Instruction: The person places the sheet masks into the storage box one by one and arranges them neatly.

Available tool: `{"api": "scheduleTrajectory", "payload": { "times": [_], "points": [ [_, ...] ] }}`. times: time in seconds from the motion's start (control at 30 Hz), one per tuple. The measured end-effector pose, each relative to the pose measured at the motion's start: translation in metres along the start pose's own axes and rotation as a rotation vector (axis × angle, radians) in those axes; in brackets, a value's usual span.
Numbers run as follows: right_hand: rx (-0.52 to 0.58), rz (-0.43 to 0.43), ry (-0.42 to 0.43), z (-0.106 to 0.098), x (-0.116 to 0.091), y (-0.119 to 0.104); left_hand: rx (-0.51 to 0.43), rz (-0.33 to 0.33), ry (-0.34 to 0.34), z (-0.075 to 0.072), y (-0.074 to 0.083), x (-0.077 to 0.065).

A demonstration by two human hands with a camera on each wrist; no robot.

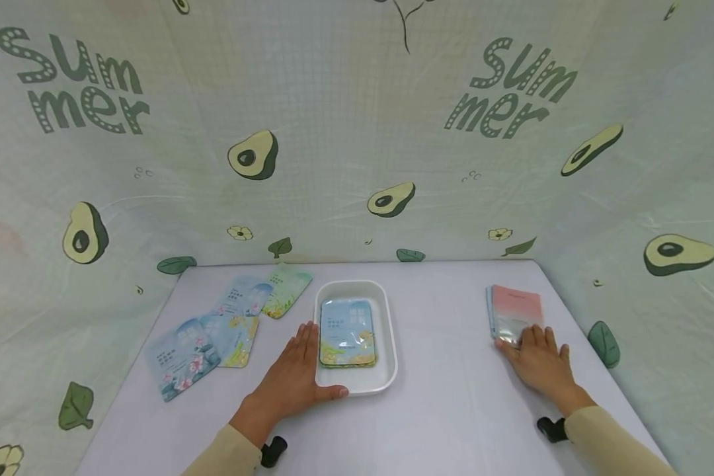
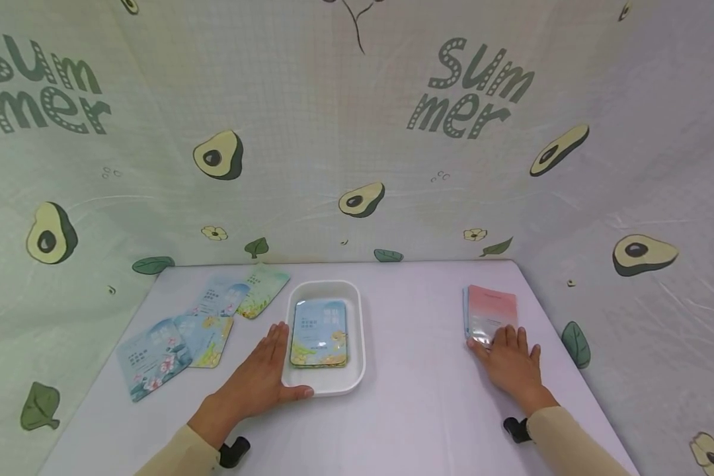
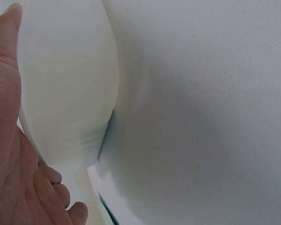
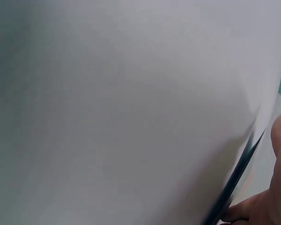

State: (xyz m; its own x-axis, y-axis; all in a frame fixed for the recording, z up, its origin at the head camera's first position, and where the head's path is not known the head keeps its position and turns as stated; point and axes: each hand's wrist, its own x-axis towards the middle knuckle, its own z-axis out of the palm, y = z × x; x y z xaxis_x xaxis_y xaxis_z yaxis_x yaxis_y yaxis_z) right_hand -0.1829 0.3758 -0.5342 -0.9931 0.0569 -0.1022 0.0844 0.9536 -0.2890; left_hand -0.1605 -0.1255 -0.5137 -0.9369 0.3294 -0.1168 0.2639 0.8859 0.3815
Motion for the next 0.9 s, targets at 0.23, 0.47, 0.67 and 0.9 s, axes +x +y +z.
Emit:
{"api": "scheduleTrajectory", "payload": {
  "times": [0.23,0.47,0.67,0.9],
  "points": [
    [-0.014,-0.076,0.005,0.011,0.015,-0.027,-0.006,-0.005,0.003,0.001,0.0,0.001],
    [-0.029,-0.194,-0.016,0.02,0.018,-0.059,-0.004,-0.009,-0.003,0.001,0.0,0.001],
    [-0.048,-0.285,-0.009,0.029,0.014,-0.077,-0.004,-0.015,-0.007,0.001,-0.001,0.001],
    [-0.052,-0.367,0.034,0.01,0.027,-0.082,-0.021,-0.011,-0.01,-0.001,0.0,0.001]
  ]
}}
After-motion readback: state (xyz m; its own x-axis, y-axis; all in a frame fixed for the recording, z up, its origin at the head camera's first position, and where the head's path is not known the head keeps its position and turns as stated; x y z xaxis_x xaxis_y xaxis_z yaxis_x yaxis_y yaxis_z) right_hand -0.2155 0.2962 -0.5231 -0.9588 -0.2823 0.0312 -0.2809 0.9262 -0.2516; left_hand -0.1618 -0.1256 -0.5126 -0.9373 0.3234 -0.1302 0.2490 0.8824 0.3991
